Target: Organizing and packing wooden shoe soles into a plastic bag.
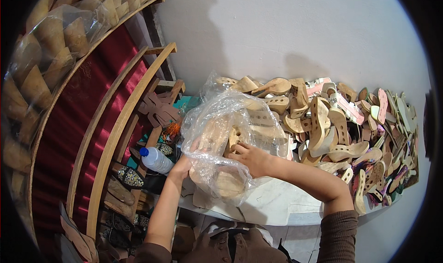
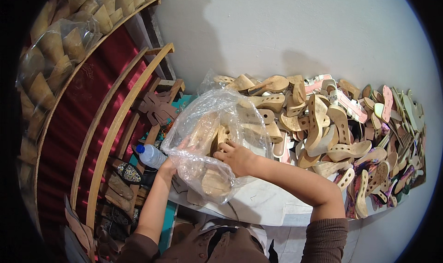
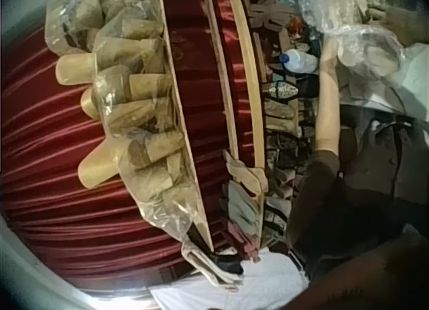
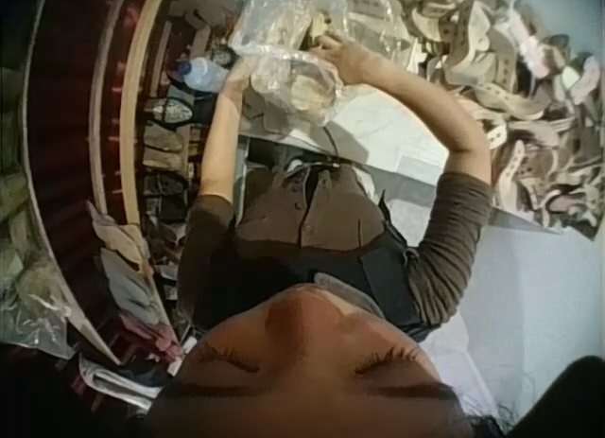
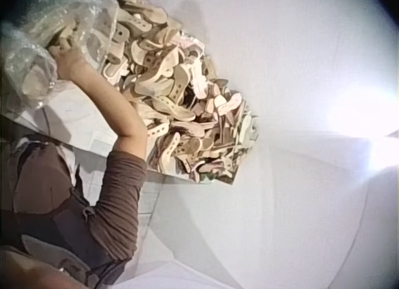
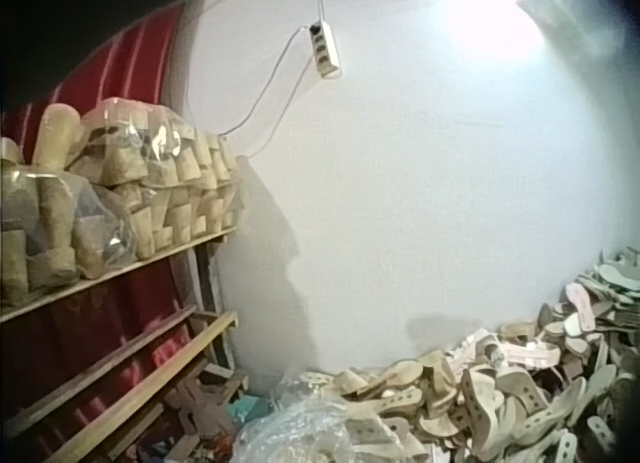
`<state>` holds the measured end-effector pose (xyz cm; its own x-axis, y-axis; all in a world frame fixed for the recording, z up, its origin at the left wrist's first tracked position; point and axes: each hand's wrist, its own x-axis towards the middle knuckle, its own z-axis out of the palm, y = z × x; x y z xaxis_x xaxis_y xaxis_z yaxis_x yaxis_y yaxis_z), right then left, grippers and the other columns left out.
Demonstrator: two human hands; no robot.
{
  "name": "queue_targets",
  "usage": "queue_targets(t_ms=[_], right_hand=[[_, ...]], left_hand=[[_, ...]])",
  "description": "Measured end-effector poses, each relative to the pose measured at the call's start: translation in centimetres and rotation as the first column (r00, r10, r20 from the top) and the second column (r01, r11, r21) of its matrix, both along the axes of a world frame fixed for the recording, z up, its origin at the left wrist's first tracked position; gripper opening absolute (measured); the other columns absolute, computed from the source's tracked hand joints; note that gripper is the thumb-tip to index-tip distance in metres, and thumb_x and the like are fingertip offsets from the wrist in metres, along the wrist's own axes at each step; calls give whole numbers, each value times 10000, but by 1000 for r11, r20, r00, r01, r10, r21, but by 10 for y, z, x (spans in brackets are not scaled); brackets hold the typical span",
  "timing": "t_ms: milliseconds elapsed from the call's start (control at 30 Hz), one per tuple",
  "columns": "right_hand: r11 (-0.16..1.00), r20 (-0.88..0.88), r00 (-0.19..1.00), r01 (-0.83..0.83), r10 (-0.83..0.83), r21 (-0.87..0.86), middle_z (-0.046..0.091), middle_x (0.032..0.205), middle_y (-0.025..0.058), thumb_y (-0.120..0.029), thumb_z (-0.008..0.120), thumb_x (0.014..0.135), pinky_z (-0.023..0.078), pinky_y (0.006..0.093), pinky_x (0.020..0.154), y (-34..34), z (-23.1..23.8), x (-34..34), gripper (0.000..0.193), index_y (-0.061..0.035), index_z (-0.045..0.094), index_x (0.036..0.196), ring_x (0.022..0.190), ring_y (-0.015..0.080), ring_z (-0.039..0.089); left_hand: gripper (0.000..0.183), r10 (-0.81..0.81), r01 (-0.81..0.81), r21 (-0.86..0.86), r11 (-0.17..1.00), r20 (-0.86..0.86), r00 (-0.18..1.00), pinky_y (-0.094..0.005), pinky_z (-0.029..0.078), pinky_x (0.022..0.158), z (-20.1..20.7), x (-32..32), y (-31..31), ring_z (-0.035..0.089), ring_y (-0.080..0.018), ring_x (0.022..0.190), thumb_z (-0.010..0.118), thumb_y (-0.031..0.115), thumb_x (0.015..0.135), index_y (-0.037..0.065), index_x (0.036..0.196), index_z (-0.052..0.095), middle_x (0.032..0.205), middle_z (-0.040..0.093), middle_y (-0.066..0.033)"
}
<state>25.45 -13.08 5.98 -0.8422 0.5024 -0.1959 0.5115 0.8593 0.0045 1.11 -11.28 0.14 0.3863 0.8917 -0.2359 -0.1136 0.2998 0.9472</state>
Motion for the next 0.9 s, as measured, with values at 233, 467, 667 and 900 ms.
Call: queue_targets(t_ms=[233, 467, 667, 900], right_hand=[[983, -107, 992, -54, 74, 178, 440, 1204, 52, -310, 547, 741, 264, 333, 1007, -2, -11, 1, 505, -77, 490, 1185, 1138, 236, 370], [992, -254, 966, -12, 44, 125, 456, 1132, 80, -261, 556, 708, 259, 386, 1014, -5, -14, 7, 479, -65, 503, 1141, 1102, 270, 388], [965, -255, 958, -63, 130, 255, 452, 1117, 114, -277, 543, 705, 219, 430, 1044, -8, -8, -2, 506, -116, 464, 1177, 1112, 269, 396], [948, -219, 969, -41, 114, 315, 460, 1142, 121, -328, 540, 691, 150, 488, 1069, -8, -2, -4, 579, -125, 417, 1219, 1146, 275, 390]], left_hand=[[542, 58, -51, -119, 992, 52, 997, -269, 415, 886, 13, 1, -5, 476, -144, 1084, 528, 137, 873, 49, 1354, 294, 1257, 447, -82], [586, 18, -17, -119, 993, 6, 1000, -304, 424, 914, 7, -3, -1, 483, -192, 1124, 497, 154, 893, 50, 1389, 202, 1283, 438, -137], [619, -10, 13, -45, 999, 63, 998, -297, 435, 889, -10, -4, 4, 467, -182, 1132, 537, 159, 873, 64, 1390, 210, 1304, 404, -109], [533, 54, -51, -50, 997, 53, 997, -277, 413, 881, -3, 2, -1, 485, -147, 1063, 570, 203, 862, 54, 1325, 353, 1233, 477, -68]])
